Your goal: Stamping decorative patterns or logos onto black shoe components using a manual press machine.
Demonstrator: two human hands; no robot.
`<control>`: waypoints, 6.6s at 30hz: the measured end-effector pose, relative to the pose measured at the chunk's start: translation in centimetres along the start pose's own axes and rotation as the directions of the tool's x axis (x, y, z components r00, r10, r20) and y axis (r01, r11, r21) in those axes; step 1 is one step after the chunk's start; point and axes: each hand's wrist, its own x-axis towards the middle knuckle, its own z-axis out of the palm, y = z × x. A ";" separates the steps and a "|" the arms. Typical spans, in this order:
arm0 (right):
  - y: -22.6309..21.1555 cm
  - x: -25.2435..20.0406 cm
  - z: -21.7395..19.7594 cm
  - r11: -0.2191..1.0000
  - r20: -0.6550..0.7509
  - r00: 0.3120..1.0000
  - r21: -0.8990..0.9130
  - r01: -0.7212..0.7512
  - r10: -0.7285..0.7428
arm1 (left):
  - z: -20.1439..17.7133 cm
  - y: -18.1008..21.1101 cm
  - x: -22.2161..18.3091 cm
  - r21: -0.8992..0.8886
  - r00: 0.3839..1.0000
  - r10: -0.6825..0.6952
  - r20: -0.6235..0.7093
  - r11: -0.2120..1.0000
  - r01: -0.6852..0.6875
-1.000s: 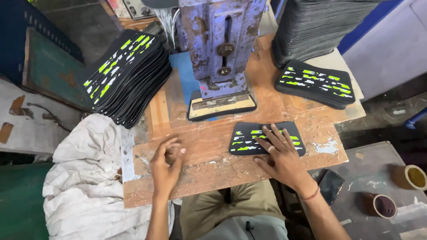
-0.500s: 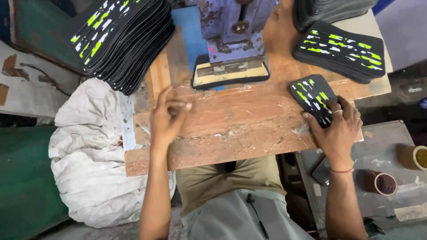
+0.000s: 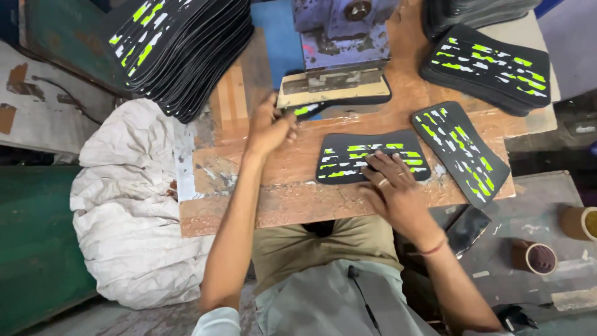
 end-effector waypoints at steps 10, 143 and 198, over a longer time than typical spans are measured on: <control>-3.6 2.6 1.7 0.997 0.064 0.998 -0.065 0.030 -0.026 | -16.7 -0.8 -18.3 0.227 0.865 -0.501 0.030 0.846 0.482; -5.0 3.4 2.4 0.995 0.010 0.998 0.086 0.058 -0.059 | -12.1 -3.9 -15.8 0.156 0.993 -0.115 0.031 0.982 0.108; -3.4 2.8 1.5 0.998 -0.059 0.997 0.045 -0.044 0.047 | -1.8 -0.9 1.0 -0.039 0.984 0.157 0.085 0.987 -0.154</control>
